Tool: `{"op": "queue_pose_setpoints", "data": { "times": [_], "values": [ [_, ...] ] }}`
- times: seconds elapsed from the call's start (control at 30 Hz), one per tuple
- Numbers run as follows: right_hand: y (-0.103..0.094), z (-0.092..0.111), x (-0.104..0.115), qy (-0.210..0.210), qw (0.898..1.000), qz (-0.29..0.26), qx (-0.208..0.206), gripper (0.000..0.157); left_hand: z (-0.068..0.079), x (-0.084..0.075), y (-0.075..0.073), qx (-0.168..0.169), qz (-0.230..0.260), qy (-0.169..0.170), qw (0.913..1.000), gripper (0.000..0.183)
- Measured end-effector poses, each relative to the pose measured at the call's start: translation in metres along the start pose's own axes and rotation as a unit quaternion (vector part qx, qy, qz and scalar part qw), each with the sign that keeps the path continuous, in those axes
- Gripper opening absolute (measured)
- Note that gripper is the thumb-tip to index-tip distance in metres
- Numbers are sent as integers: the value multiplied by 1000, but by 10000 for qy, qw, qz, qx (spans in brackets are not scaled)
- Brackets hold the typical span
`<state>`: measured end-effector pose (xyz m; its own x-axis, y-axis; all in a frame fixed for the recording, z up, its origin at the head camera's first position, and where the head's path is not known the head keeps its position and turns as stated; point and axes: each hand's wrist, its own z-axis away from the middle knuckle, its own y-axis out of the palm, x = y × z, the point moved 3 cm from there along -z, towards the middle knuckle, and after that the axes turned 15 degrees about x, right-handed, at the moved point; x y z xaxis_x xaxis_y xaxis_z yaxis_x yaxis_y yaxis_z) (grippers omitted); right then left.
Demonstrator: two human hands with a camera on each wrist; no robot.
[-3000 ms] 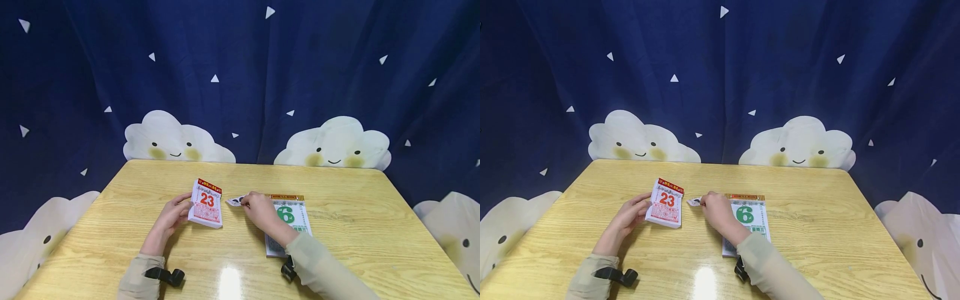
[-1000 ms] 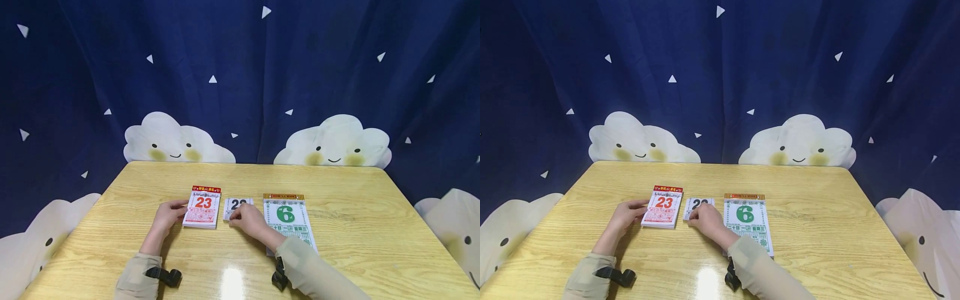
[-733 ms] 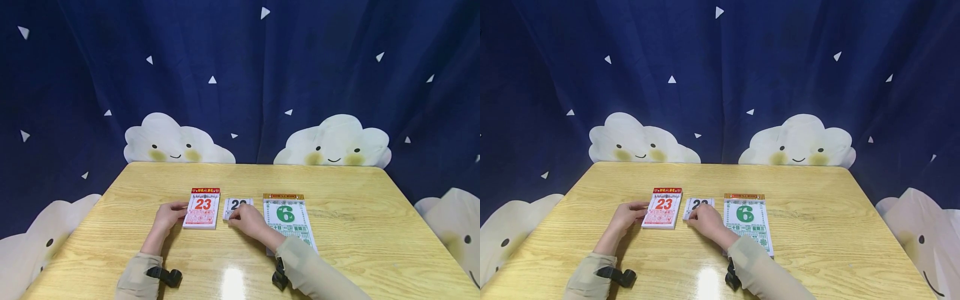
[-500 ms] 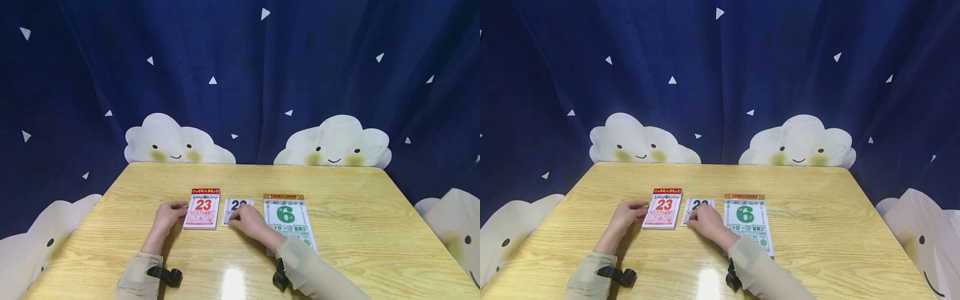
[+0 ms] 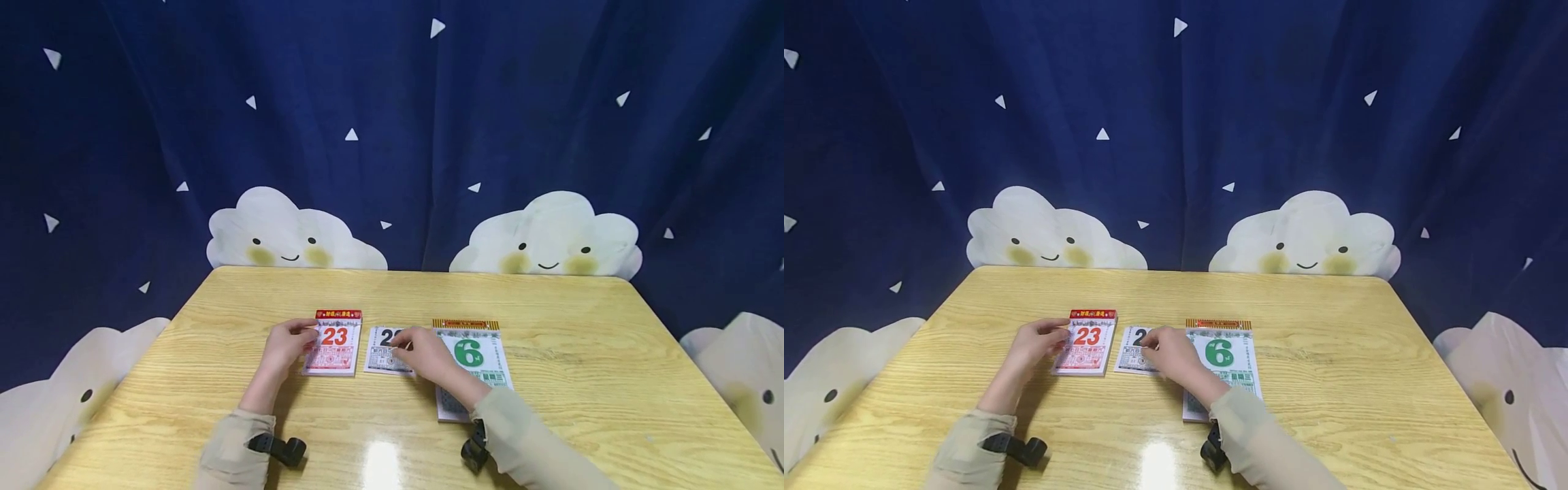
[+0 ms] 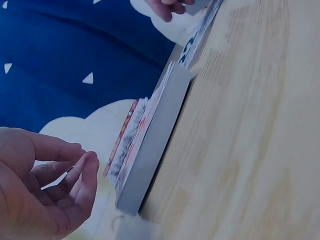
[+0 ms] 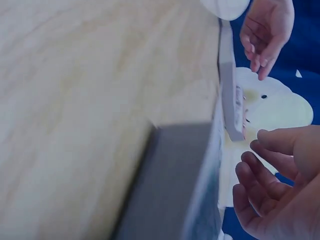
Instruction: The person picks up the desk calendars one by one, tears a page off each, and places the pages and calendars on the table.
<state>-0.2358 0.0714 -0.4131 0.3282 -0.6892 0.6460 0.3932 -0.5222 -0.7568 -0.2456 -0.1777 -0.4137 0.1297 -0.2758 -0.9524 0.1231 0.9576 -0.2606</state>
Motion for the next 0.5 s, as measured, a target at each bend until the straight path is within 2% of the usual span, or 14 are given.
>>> {"op": "queue_pose_setpoints", "data": {
  "times": [0.5],
  "values": [
    [-33, 21, -16, 366, 9972, -390, -518, 19, -5, -11, 49, 445, 492, 285, 9974, 29]
  ]
}}
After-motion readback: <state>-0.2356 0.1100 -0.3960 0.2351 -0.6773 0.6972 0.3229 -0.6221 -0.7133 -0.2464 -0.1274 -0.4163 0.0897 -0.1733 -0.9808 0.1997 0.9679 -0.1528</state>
